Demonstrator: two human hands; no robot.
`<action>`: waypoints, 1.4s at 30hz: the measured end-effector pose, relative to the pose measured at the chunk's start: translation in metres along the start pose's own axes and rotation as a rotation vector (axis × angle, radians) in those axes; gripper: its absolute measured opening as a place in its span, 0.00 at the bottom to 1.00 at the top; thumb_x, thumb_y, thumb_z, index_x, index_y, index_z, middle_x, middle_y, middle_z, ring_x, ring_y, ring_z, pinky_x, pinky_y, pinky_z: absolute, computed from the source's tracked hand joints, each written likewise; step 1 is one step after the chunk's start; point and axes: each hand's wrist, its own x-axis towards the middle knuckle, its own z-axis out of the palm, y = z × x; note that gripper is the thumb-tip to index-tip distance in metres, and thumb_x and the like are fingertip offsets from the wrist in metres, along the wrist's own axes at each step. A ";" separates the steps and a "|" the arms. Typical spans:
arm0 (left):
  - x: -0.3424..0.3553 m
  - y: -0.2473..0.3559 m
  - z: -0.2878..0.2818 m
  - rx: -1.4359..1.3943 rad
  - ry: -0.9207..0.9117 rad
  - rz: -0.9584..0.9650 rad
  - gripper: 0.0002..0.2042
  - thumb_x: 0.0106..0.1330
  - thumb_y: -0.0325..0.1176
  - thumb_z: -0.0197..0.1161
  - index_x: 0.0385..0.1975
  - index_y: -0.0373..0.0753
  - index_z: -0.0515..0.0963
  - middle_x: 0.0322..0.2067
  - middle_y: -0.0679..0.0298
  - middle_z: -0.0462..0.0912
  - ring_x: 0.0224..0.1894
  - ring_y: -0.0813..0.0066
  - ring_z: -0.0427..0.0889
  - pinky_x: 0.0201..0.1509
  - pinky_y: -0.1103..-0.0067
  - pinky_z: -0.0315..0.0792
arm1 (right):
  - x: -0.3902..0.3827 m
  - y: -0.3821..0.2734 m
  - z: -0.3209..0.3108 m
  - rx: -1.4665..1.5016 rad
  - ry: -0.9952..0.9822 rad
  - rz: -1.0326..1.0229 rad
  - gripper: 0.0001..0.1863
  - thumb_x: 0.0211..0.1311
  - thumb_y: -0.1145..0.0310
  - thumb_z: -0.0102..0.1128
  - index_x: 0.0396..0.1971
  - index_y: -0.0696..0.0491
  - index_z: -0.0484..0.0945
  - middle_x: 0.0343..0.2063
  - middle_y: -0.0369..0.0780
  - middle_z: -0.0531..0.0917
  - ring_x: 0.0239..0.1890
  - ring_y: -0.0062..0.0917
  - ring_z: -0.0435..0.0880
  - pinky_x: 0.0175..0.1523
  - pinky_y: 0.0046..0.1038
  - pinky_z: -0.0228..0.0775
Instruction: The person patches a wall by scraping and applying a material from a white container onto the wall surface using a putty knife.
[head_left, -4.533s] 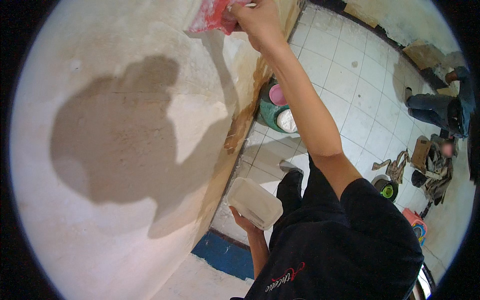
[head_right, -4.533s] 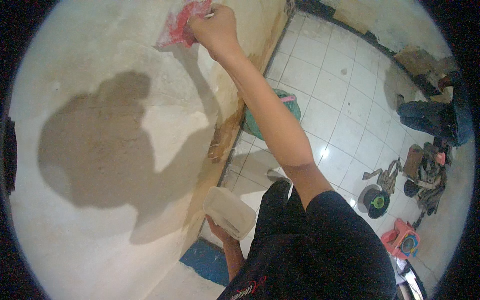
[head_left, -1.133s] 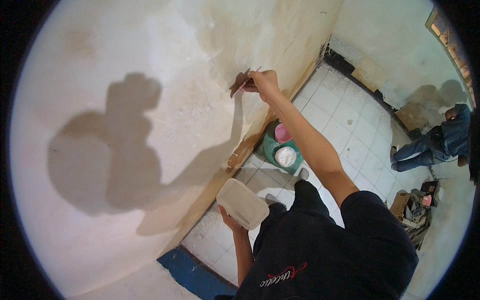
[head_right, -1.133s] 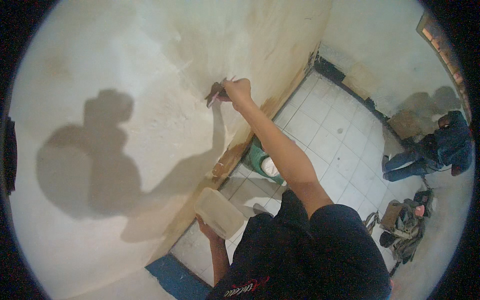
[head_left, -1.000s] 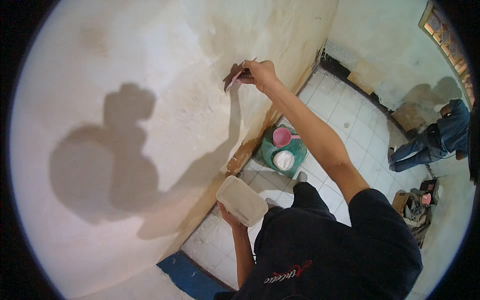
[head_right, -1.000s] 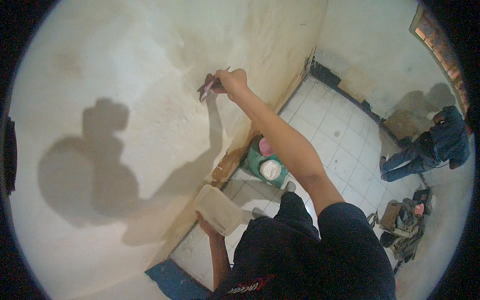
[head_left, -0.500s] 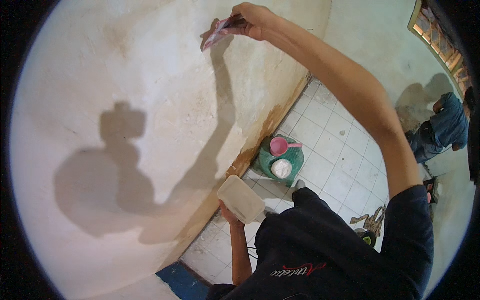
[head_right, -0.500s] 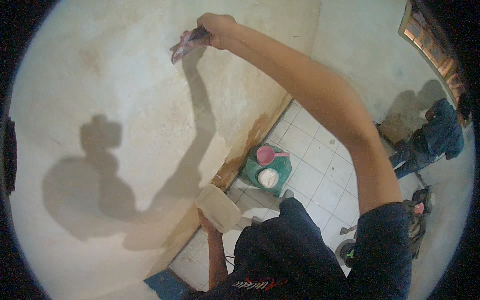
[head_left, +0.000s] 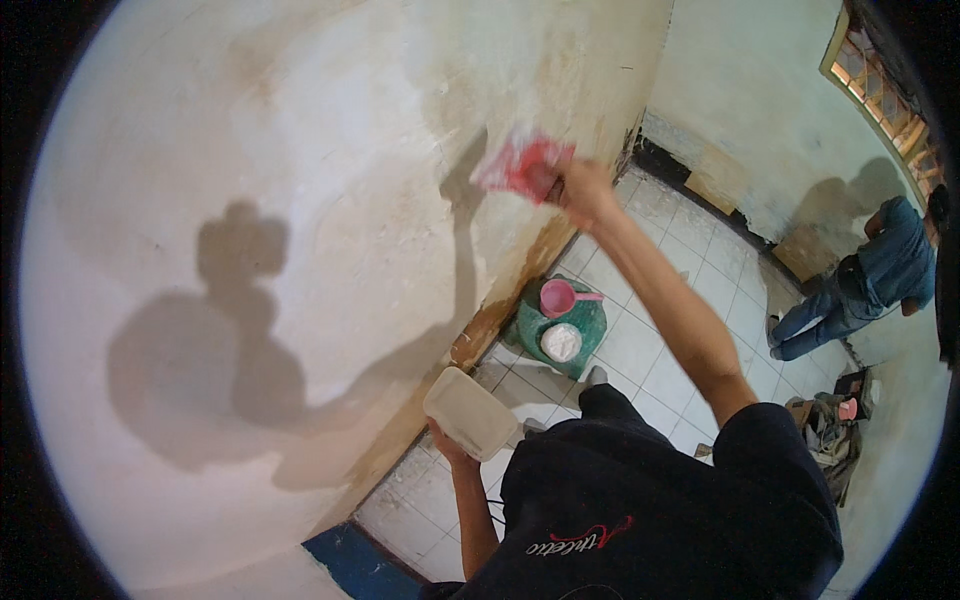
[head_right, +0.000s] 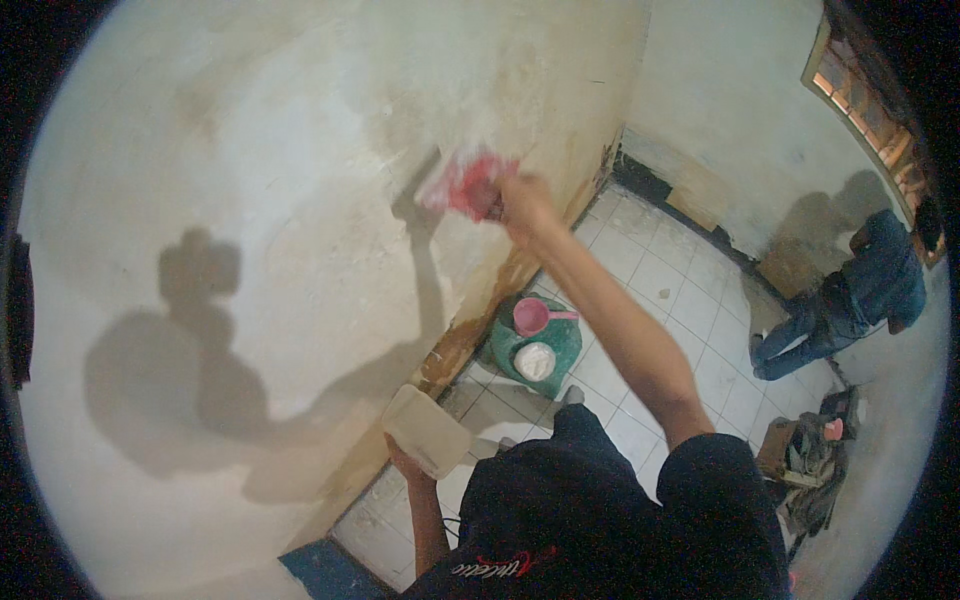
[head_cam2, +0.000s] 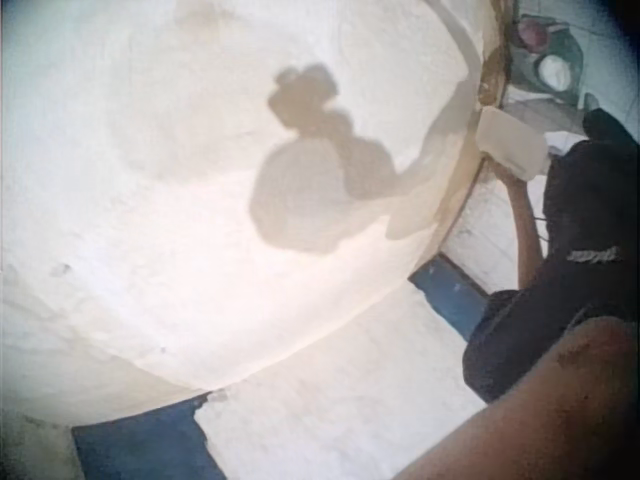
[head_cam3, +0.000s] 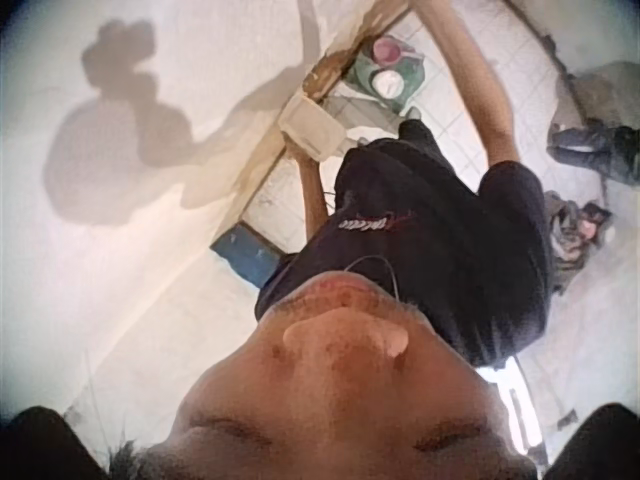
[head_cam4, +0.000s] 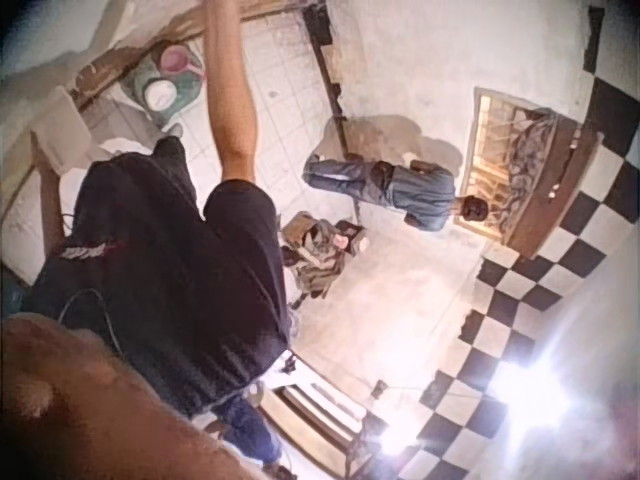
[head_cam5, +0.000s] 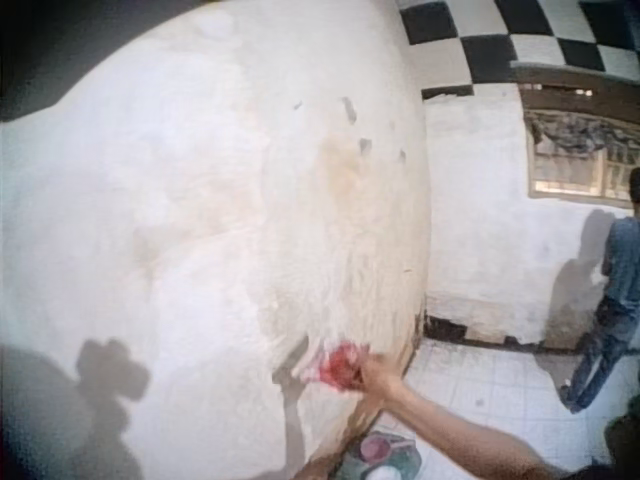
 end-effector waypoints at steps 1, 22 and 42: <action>0.002 -0.001 -0.011 -0.041 -0.033 0.022 0.30 0.73 0.57 0.39 0.63 0.39 0.63 0.57 0.56 0.73 0.55 0.56 0.76 0.58 0.62 0.73 | 0.004 0.032 -0.008 -0.046 0.031 0.080 0.09 0.62 0.82 0.46 0.37 0.65 0.76 0.34 0.47 0.82 0.34 0.38 0.85 0.41 0.37 0.82; 0.004 0.004 0.003 -0.009 0.085 -0.018 0.29 0.73 0.55 0.38 0.62 0.38 0.64 0.54 0.54 0.75 0.53 0.56 0.78 0.54 0.62 0.76 | 0.037 -0.073 0.085 0.082 -0.209 -0.013 0.11 0.67 0.78 0.43 0.42 0.70 0.70 0.40 0.51 0.78 0.42 0.37 0.82 0.54 0.38 0.79; 0.061 -0.002 0.226 -0.194 -0.284 -0.228 0.30 0.73 0.58 0.39 0.64 0.41 0.62 0.56 0.57 0.74 0.56 0.63 0.76 0.61 0.67 0.71 | -0.089 -0.071 -0.026 -0.993 -0.202 -0.040 0.12 0.65 0.75 0.55 0.46 0.64 0.73 0.21 0.41 0.80 0.23 0.17 0.77 0.27 0.22 0.68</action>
